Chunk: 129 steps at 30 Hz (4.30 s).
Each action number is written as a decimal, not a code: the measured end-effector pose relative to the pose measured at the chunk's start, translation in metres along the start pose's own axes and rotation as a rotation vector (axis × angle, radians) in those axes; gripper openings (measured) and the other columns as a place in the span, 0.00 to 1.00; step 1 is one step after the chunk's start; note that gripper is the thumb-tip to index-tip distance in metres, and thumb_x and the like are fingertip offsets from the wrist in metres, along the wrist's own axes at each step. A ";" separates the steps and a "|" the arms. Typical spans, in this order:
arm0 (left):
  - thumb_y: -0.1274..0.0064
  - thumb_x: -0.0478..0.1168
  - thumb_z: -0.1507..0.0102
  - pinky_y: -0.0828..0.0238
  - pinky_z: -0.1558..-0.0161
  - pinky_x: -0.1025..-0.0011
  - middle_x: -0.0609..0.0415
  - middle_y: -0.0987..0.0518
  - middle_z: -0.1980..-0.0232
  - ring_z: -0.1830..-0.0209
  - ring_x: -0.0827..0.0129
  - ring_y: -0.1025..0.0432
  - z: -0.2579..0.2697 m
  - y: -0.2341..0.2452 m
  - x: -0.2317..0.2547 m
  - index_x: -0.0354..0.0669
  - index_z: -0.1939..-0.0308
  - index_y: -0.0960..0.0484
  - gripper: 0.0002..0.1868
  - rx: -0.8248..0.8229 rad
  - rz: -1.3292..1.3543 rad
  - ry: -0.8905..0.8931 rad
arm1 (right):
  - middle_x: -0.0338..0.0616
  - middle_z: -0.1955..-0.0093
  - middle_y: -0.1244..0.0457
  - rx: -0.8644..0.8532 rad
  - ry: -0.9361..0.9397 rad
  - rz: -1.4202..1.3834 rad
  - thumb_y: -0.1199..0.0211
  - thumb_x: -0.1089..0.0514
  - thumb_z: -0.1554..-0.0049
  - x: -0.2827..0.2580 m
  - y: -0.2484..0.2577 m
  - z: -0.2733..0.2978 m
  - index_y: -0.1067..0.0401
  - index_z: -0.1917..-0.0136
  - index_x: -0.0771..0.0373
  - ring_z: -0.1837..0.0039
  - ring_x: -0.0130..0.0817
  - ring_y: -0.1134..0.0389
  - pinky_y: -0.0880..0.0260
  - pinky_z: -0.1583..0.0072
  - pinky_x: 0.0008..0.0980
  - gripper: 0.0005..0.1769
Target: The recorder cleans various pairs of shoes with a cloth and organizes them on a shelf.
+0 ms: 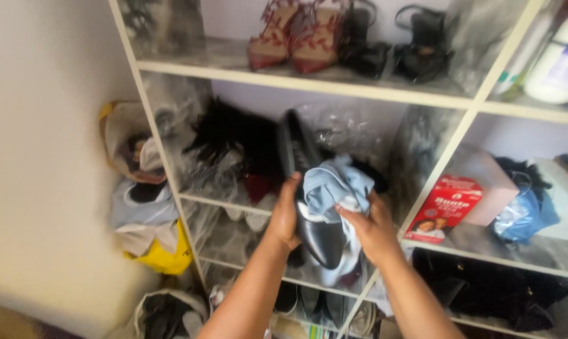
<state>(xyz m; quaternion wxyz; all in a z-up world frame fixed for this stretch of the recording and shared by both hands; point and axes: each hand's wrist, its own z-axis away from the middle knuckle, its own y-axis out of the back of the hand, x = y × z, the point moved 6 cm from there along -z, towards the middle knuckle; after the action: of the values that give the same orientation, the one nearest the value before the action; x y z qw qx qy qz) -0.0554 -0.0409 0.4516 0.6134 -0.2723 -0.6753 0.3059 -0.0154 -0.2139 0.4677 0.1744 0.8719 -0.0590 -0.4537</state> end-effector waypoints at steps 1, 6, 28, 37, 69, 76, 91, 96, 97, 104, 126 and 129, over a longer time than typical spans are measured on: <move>0.52 0.63 0.36 0.23 0.45 0.60 0.47 0.18 0.45 0.48 0.59 0.21 0.000 -0.004 0.009 0.39 0.38 0.24 0.35 -0.008 -0.003 -0.005 | 0.55 0.41 0.33 0.005 0.008 0.000 0.29 0.47 0.52 0.016 0.000 0.008 0.30 0.37 0.68 0.39 0.48 0.31 0.33 0.39 0.42 0.34; 0.51 0.65 0.39 0.24 0.45 0.56 0.44 0.23 0.43 0.46 0.54 0.24 -0.004 0.004 0.042 0.42 0.32 0.31 0.40 0.144 -0.019 -0.178 | 0.54 0.33 0.37 -0.057 0.046 0.110 0.26 0.51 0.54 -0.009 -0.002 0.039 0.31 0.33 0.62 0.30 0.48 0.35 0.35 0.32 0.43 0.37; 0.55 0.61 0.36 0.29 0.41 0.59 0.40 0.27 0.44 0.45 0.57 0.29 0.017 0.005 0.062 0.56 0.19 0.49 0.43 0.203 -0.243 -0.297 | 0.45 0.36 0.39 -0.007 0.046 0.494 0.18 0.58 0.69 -0.038 0.045 0.053 0.27 0.45 0.62 0.35 0.47 0.35 0.32 0.37 0.42 0.38; 0.50 0.58 0.34 0.39 0.31 0.65 0.41 0.29 0.27 0.28 0.59 0.33 0.034 -0.014 0.000 0.40 0.22 0.42 0.41 0.147 -0.770 -0.511 | 0.55 0.27 0.44 0.119 0.563 0.621 0.23 0.60 0.68 -0.190 0.013 0.008 0.25 0.41 0.60 0.27 0.56 0.44 0.41 0.32 0.52 0.38; 0.56 0.68 0.38 0.25 0.41 0.59 0.41 0.20 0.41 0.43 0.54 0.23 0.027 0.011 0.082 0.38 0.30 0.34 0.44 0.147 -0.036 -0.350 | 0.50 0.26 0.44 -0.321 -0.194 -0.283 0.27 0.39 0.51 -0.016 -0.039 0.047 0.49 0.21 0.66 0.23 0.39 0.48 0.52 0.28 0.39 0.57; 0.75 0.71 0.32 0.23 0.43 0.65 0.37 0.15 0.46 0.46 0.54 0.18 0.027 -0.029 0.084 0.32 0.34 0.23 0.47 0.260 -0.844 -0.459 | 0.59 0.49 0.31 0.010 -0.537 -0.370 0.28 0.44 0.54 -0.030 -0.027 0.046 0.36 0.35 0.76 0.48 0.41 0.29 0.32 0.40 0.38 0.44; 0.61 0.40 0.30 0.32 0.36 0.65 0.38 0.23 0.34 0.34 0.54 0.27 0.052 -0.084 0.182 0.36 0.23 0.41 0.30 0.177 -0.865 -0.896 | 0.54 0.43 0.29 0.221 0.406 0.081 0.31 0.63 0.53 -0.134 0.016 -0.021 0.28 0.37 0.65 0.40 0.45 0.28 0.29 0.37 0.40 0.29; 0.56 0.38 0.30 0.35 0.35 0.64 0.37 0.25 0.33 0.33 0.52 0.29 0.033 -0.078 0.242 0.34 0.26 0.39 0.29 0.269 -1.084 -1.034 | 0.52 0.46 0.31 0.358 0.568 0.157 0.33 0.65 0.51 -0.178 0.052 -0.127 0.31 0.36 0.67 0.44 0.46 0.26 0.27 0.42 0.39 0.28; 0.56 0.38 0.30 0.35 0.35 0.64 0.37 0.25 0.33 0.33 0.52 0.29 0.024 -0.075 0.255 0.34 0.26 0.39 0.29 0.274 -1.088 -1.035 | 0.52 0.46 0.31 0.355 0.568 0.151 0.33 0.65 0.51 -0.185 0.054 -0.148 0.31 0.36 0.67 0.44 0.46 0.26 0.27 0.42 0.39 0.28; 0.50 0.40 0.33 0.30 0.42 0.62 0.37 0.21 0.39 0.42 0.52 0.25 -0.065 -0.035 0.353 0.35 0.32 0.29 0.25 0.391 -1.185 -1.078 | 0.61 0.44 0.31 0.356 0.644 0.369 0.32 0.66 0.47 -0.146 0.042 -0.255 0.27 0.40 0.68 0.41 0.58 0.29 0.29 0.40 0.46 0.20; 0.47 0.53 0.34 0.24 0.47 0.62 0.40 0.16 0.48 0.48 0.57 0.21 -0.232 0.055 0.417 0.28 0.44 0.20 0.28 0.295 -0.877 -0.662 | 0.57 0.43 0.30 0.304 0.510 0.408 0.30 0.62 0.41 -0.141 0.030 -0.250 0.25 0.38 0.67 0.41 0.52 0.27 0.29 0.39 0.43 0.18; 0.45 0.60 0.37 0.31 0.39 0.64 0.44 0.16 0.44 0.41 0.59 0.24 -0.172 0.012 0.404 0.36 0.44 0.17 0.31 0.305 -1.036 -0.822 | 0.59 0.42 0.30 0.314 0.567 0.457 0.30 0.65 0.43 -0.135 0.033 -0.252 0.25 0.40 0.69 0.40 0.54 0.28 0.30 0.39 0.44 0.18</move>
<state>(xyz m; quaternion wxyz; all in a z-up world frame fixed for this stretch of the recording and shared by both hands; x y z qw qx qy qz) 0.0760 0.2810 0.7201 0.4056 0.3143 -0.8463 0.1431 0.1123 -0.1463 0.7169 0.1447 0.9431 -0.2697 -0.1300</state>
